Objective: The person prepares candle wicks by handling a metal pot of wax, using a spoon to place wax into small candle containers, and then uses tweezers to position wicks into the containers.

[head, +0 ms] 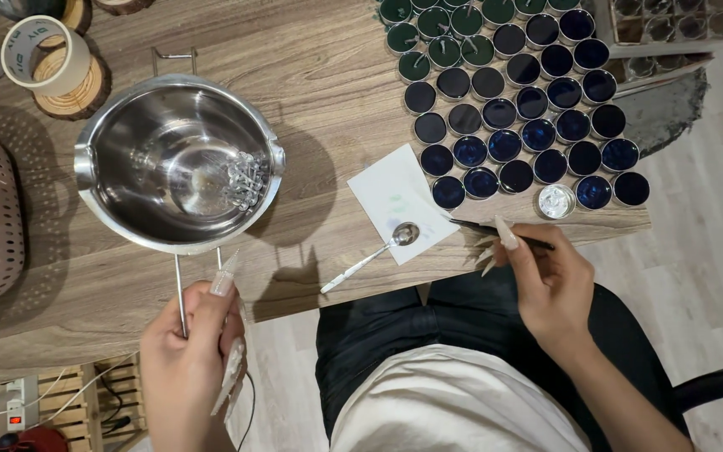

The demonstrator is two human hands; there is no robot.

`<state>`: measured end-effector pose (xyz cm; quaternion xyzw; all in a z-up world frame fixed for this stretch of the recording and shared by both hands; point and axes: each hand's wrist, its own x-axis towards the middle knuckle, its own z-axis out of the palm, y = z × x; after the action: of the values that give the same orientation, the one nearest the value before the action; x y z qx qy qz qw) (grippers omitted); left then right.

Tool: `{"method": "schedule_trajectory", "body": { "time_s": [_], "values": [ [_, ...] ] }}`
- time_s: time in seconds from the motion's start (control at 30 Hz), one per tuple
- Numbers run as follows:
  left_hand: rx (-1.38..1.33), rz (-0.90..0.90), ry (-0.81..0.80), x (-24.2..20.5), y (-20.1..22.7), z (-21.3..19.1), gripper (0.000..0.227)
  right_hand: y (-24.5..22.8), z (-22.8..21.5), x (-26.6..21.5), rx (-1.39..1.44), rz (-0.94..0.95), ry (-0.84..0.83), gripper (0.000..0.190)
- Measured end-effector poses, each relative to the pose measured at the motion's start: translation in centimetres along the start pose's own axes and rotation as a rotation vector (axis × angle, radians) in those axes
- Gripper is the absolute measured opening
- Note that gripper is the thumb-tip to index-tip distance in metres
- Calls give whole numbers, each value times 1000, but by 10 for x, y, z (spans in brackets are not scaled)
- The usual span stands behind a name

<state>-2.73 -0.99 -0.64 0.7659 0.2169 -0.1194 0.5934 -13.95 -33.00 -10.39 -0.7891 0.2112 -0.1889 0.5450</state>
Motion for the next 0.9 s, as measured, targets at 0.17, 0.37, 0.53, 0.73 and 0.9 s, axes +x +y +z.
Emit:
{"method": "schedule_trajectory", "body": {
  "time_s": [0.17, 0.37, 0.53, 0.73, 0.9],
  "values": [
    [36, 18, -8, 0, -2, 0, 28, 4, -2, 0, 24, -9, -11, 16],
    [92, 20, -16, -1, -3, -2, 30, 8, -2, 2, 76, 11, -27, 16],
    [85, 39, -17, -1, -6, -3, 30, 12, 0, 4, 67, 52, -27, 16],
    [71, 75, -33, -2, -8, -5, 29, 15, 6, 2, 4, 3, -23, 15],
    [130, 48, -17, -3, -6, -5, 30, 13, 12, -1, -106, -48, -12, 13]
  ]
}}
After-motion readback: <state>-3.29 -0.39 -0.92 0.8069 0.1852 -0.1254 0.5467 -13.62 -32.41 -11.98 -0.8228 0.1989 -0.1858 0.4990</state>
